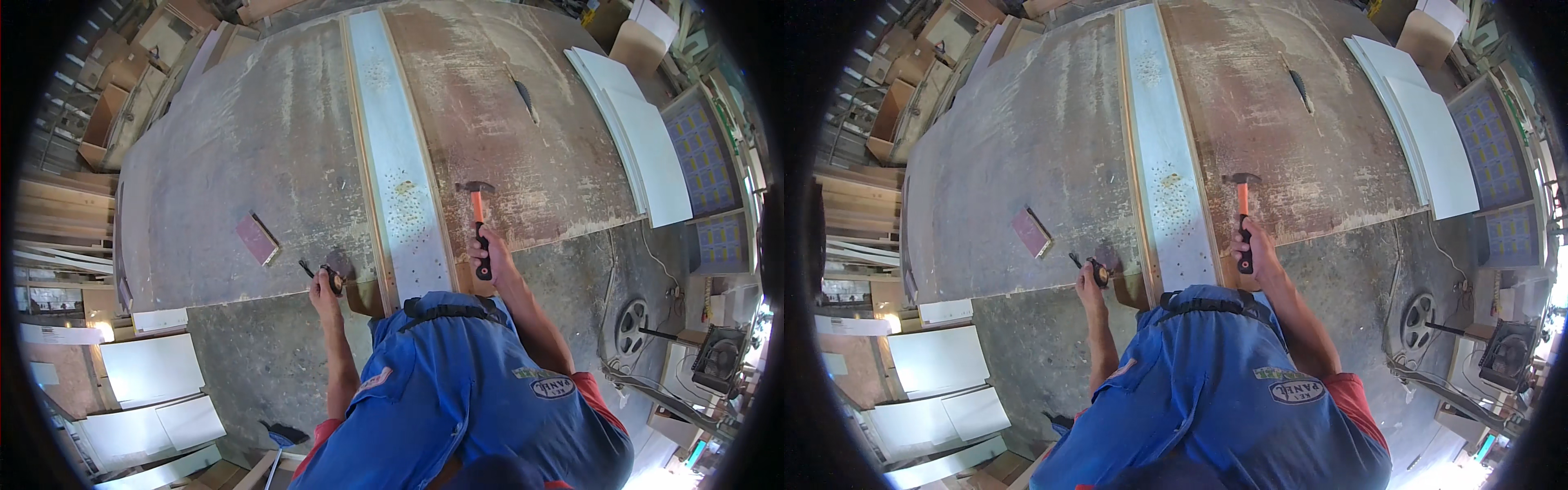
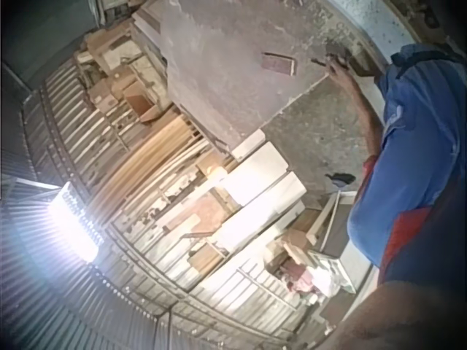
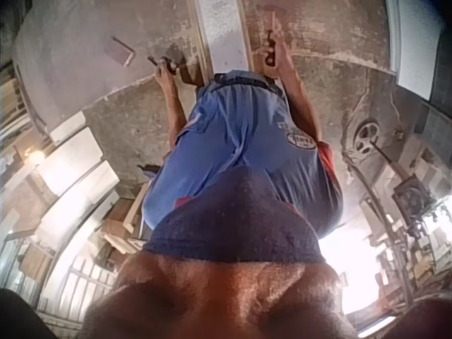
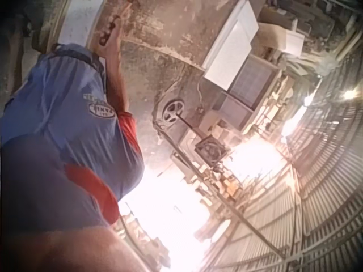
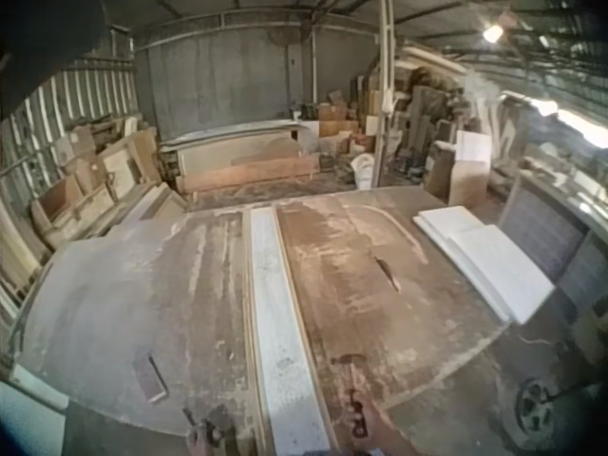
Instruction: The person measures white boards and a wooden workbench surface using a tape measure and a pen, then hammers wooden components onto the workbench.
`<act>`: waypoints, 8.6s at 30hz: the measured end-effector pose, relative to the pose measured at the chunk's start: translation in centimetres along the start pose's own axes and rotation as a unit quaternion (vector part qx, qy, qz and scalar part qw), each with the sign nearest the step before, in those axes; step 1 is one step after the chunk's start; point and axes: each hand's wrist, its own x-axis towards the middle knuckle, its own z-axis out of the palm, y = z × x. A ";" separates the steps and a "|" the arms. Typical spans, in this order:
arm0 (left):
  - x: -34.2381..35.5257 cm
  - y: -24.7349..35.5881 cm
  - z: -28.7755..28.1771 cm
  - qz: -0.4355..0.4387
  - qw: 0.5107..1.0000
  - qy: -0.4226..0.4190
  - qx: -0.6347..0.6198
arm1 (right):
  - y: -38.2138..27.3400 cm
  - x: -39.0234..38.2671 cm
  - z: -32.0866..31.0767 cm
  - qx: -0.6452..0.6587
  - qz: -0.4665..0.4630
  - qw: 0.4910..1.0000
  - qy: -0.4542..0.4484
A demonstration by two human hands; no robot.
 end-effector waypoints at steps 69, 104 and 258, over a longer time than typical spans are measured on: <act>-10.8 9.2 47.6 0.078 0.842 -0.473 0.247 | -35.5 1.5 -9.2 -0.753 -0.268 0.563 -0.209; 21.4 4.3 45.7 0.390 0.791 -0.088 0.463 | -50.1 24.8 -22.4 -0.749 -0.509 0.390 0.165; 52.5 5.0 28.4 0.138 0.781 0.127 0.596 | -53.4 33.9 -16.1 -0.747 -0.520 0.366 0.194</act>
